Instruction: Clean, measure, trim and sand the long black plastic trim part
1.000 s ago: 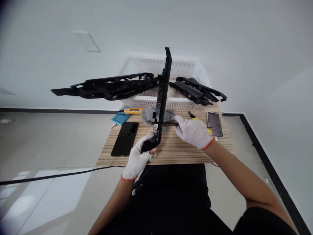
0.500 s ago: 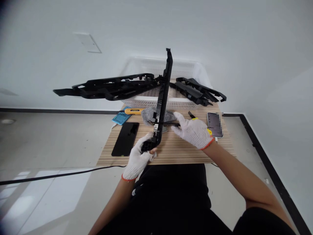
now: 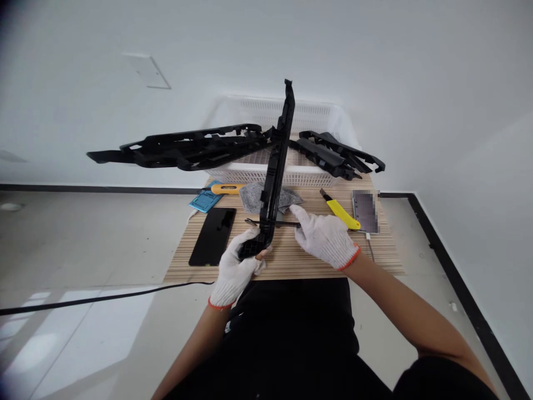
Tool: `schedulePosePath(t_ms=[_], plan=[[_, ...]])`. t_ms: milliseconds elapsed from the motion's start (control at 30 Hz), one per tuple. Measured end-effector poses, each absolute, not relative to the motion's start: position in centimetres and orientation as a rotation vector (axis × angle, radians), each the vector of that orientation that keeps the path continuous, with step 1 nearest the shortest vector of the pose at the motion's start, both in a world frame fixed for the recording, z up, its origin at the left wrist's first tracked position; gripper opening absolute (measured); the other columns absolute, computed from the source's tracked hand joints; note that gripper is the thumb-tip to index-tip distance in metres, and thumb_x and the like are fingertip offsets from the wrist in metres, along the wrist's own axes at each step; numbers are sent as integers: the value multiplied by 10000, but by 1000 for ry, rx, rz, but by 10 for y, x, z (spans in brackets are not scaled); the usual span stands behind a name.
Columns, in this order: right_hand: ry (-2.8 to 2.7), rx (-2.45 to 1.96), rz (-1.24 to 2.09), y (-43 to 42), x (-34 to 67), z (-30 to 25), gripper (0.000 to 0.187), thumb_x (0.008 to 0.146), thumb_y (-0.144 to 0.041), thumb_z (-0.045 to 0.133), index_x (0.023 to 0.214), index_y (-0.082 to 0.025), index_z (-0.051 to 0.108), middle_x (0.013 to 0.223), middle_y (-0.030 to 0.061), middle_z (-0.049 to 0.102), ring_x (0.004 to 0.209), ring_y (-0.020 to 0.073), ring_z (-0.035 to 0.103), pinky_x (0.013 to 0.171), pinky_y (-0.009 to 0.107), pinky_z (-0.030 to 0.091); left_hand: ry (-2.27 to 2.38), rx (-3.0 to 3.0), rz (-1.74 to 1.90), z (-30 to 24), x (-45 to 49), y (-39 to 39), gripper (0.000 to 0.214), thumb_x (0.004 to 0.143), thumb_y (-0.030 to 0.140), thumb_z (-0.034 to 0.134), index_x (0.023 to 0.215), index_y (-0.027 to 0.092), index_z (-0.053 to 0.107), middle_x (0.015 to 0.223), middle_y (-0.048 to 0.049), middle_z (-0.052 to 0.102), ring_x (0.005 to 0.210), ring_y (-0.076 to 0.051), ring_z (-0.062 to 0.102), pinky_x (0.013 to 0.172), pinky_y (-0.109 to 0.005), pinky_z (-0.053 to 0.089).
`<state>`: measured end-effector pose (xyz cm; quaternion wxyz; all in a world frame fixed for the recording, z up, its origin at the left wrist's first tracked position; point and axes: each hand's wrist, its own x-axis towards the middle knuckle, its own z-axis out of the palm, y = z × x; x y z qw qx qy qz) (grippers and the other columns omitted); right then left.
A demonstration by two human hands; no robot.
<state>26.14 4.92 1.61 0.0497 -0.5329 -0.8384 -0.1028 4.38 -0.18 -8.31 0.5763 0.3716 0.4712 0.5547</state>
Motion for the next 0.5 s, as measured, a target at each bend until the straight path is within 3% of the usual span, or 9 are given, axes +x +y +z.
schedulePosePath(t_ms=[100, 200, 267, 500], plan=[[-2583, -1653, -250, 48, 265, 16, 438, 1023, -364, 465, 1374, -180, 652, 836, 93, 772, 653, 197, 661, 575, 313, 181, 1145, 933, 1229, -84, 41, 0, 564, 764, 273, 812, 1297, 214, 640, 1078, -76, 753, 563, -82, 603, 500, -228, 517], [-2578, -1695, -258, 48, 268, 14, 426, 1030, -402, 431, 1291, -192, 694, 813, 82, 766, 623, 201, 648, 570, 308, 170, 1204, 1104, 1219, -81, 37, 2, 540, 776, 288, 816, 1286, 207, 660, 1210, -110, 731, 876, -188, 725, 657, -263, 593], [-2563, -1707, -284, 48, 269, 12, 431, 1031, -415, 413, 1263, -199, 705, 804, 74, 763, 606, 202, 644, 567, 307, 155, 1211, 1194, 1195, -78, 33, 2, 545, 773, 303, 823, 1285, 210, 663, 1315, -126, 691, 1018, -225, 719, 710, -267, 603], [-2513, -1672, -303, 47, 269, 4, 462, 1013, -487, 439, 1224, -190, 724, 756, 76, 750, 595, 199, 648, 562, 302, 132, 1117, 1133, 1059, -69, 29, -3, 616, 870, 422, 746, 1413, 206, 549, 1153, -117, 720, 657, -116, 658, 509, -206, 501]])
